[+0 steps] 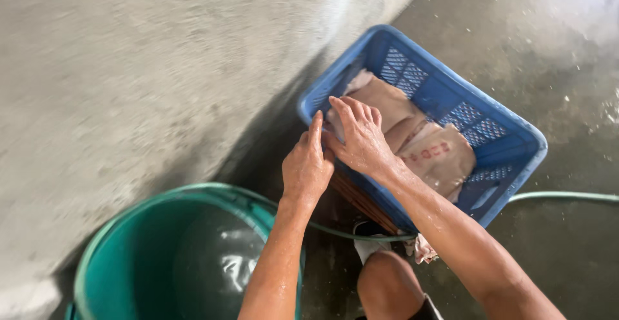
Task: The person washes flat, light-colored material pieces by hand in a green bucket of water. They repeatedly submerge, rub, and wring each piece, then place the cleaned pieces into a blue basket.
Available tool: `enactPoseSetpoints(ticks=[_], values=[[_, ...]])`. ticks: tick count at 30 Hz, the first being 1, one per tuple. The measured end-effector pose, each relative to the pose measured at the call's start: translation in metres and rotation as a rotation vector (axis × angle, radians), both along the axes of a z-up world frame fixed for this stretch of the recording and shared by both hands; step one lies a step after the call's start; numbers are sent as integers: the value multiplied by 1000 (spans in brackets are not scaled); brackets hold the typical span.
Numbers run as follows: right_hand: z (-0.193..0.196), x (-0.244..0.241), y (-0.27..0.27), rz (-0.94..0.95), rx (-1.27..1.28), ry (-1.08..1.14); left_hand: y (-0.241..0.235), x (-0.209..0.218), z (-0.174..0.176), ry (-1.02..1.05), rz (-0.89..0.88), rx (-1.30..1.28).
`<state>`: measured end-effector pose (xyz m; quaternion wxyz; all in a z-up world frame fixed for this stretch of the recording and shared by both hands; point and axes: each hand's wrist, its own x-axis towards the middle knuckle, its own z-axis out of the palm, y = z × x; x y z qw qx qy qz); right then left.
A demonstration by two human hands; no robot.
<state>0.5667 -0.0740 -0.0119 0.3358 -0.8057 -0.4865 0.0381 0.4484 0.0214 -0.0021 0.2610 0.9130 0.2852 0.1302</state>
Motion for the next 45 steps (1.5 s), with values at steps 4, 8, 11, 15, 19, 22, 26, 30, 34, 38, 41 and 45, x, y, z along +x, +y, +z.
enactPoseSetpoints(ticks=[4, 8, 11, 15, 19, 22, 26, 30, 34, 38, 41, 45], values=[[40, -71, 18, 142, 33, 14, 8, -82, 37, -25, 104, 34], [60, -152, 41, 328, 25, 4, 13, -173, 52, -21, 259, 17], [66, -213, 58, 457, -41, 33, 14, -243, 50, -33, 338, -14], [47, -288, 76, 577, -233, 111, 8, -332, 22, 28, 483, -98], [-20, -334, 103, 601, -500, 201, 3, -397, -15, 284, 522, -233], [-109, -346, 129, 548, -662, 248, 1, -428, -40, 438, 542, -368], [-239, -323, 148, 337, -899, 249, 0, -434, -57, 421, 485, -343], [-334, -298, 129, 183, -1094, 137, -8, -423, -55, 491, 367, -210], [-375, -315, 107, 101, -1073, 331, -8, -419, -43, 585, 256, -269], [-368, -372, 78, 184, -1073, 501, -2, -425, -34, 565, 282, -284], [-329, -415, 64, 356, -1075, 509, 0, -429, -31, 612, 283, -347], [-234, -443, 59, 589, -1098, 325, 0, -424, -27, 570, 304, -319]])
